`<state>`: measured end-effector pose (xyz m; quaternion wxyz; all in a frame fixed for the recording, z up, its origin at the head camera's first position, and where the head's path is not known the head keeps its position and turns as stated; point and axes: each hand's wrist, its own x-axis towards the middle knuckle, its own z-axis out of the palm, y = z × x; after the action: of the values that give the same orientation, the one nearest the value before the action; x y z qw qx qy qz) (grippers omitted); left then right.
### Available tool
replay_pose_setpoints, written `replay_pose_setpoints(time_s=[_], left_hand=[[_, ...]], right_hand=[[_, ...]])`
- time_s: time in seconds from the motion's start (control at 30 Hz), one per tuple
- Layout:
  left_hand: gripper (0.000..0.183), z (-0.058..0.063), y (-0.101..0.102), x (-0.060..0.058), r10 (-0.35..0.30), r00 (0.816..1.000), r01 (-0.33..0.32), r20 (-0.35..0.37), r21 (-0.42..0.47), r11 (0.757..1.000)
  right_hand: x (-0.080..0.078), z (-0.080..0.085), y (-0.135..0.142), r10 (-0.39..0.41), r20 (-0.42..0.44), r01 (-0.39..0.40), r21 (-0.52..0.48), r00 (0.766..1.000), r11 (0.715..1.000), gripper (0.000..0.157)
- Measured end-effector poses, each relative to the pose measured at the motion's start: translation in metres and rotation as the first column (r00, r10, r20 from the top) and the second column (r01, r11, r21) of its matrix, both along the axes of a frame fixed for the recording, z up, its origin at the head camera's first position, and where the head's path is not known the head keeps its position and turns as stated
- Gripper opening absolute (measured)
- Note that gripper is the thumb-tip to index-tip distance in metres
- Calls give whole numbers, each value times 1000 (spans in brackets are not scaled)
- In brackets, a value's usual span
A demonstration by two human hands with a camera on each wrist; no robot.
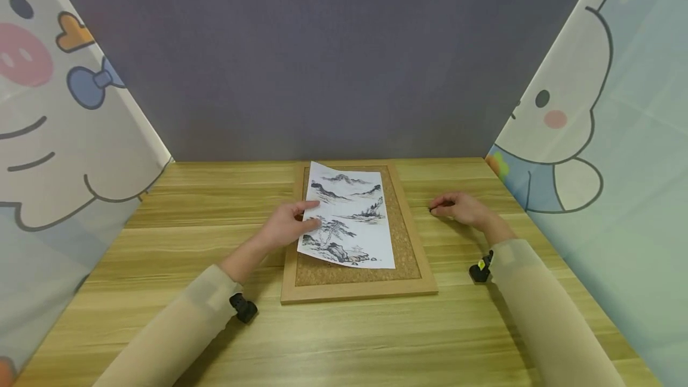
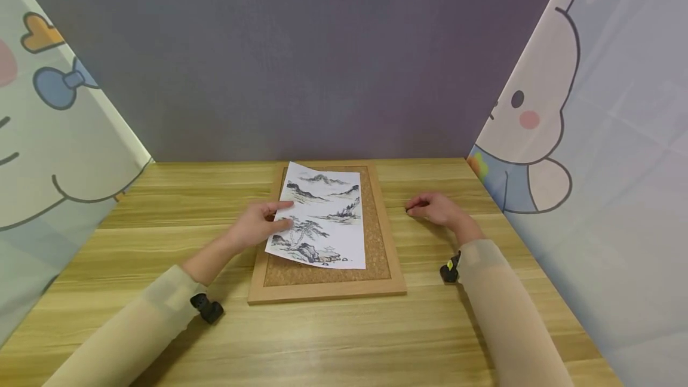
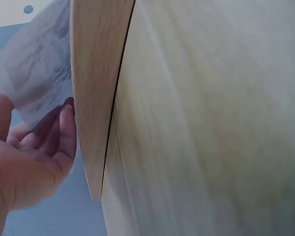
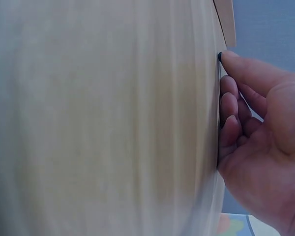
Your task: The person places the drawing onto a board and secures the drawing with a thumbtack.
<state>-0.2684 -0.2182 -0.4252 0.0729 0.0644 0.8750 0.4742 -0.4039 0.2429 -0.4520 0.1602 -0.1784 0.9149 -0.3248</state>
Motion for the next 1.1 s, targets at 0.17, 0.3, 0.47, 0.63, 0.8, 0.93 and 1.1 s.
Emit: replay_pose_setpoints(time_s=[0.17,0.3,0.47,0.63,0.8,0.93,1.1], left_hand=[[60,0,-1,1,-93,993,83,-71,-140,987],[62,0,-3,2,-128,987,100,-98,-244,964],[73,0,-10,4,-169,982,129,-88,-346,929],[83,-1,-13,3,-226,973,192,-43,-392,900],[88,-1,-9,0,-252,967,214,-36,-424,880],[89,-1,-5,-2,-269,962,227,-40,-424,877],[92,-1,-1,-3,-287,957,241,-47,-427,872]], right_hand=[[1,0,-1,-7,-9,7,5,1000,1000,37],[0,-1,-1,-4,-7,4,3,1000,1000,38],[-1,-3,-1,-3,-18,3,7,1000,1000,38],[-1,-3,-1,-11,-18,11,7,1000,1000,37],[-1,-2,-1,-16,-24,16,14,1000,1000,35],[-1,-3,-1,-12,-24,13,15,1000,1000,34],[-2,-3,-2,-3,-15,4,9,1000,1000,35]])
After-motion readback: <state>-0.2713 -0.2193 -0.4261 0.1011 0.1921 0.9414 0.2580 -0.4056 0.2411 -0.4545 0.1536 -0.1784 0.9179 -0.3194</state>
